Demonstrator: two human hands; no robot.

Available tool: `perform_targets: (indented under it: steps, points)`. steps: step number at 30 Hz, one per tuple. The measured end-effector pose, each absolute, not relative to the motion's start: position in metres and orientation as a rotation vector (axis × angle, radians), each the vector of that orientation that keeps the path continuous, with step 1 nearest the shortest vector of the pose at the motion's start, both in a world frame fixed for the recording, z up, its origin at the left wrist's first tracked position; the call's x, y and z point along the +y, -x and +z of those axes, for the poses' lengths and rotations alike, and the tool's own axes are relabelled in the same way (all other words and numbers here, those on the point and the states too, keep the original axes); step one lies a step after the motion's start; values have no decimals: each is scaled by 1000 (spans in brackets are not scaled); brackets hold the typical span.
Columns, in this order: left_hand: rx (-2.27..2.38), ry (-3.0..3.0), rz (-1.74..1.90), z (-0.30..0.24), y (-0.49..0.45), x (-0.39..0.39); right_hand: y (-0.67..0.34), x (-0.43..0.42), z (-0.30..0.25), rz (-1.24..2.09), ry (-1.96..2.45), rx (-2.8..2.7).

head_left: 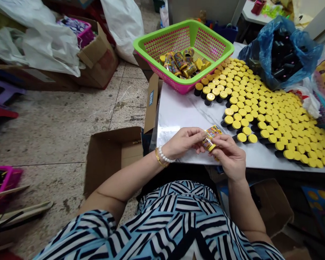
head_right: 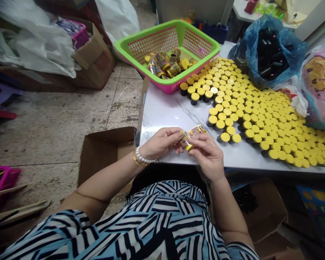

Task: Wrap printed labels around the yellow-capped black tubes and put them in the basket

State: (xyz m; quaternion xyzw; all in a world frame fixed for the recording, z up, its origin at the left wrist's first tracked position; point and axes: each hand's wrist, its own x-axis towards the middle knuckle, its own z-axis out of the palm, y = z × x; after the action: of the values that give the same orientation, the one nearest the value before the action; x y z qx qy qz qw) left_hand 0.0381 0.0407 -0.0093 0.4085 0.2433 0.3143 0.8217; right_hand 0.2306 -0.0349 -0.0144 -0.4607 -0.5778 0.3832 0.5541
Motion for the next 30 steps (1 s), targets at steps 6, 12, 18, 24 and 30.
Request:
perform_targets:
  steps: [6, 12, 18, 24, 30]
  points:
    - [454, -907, 616, -8, -35, 40, -223, -36, -16, 838, 1060, -1260]
    - [450, -922, 560, -10, -33, 42, -227, -29, -9, 643, 1072, -1540]
    - [571, -907, 634, -11, -36, 44, -221, -33, -19, 407, 1206, -1473]
    - [651, -940, 710, -11, -39, 43, -207, -43, -24, 376, 1279, -1387]
    - [586, -1071, 804, -6, -38, 42, -199, -36, -29, 932, 1257, -947]
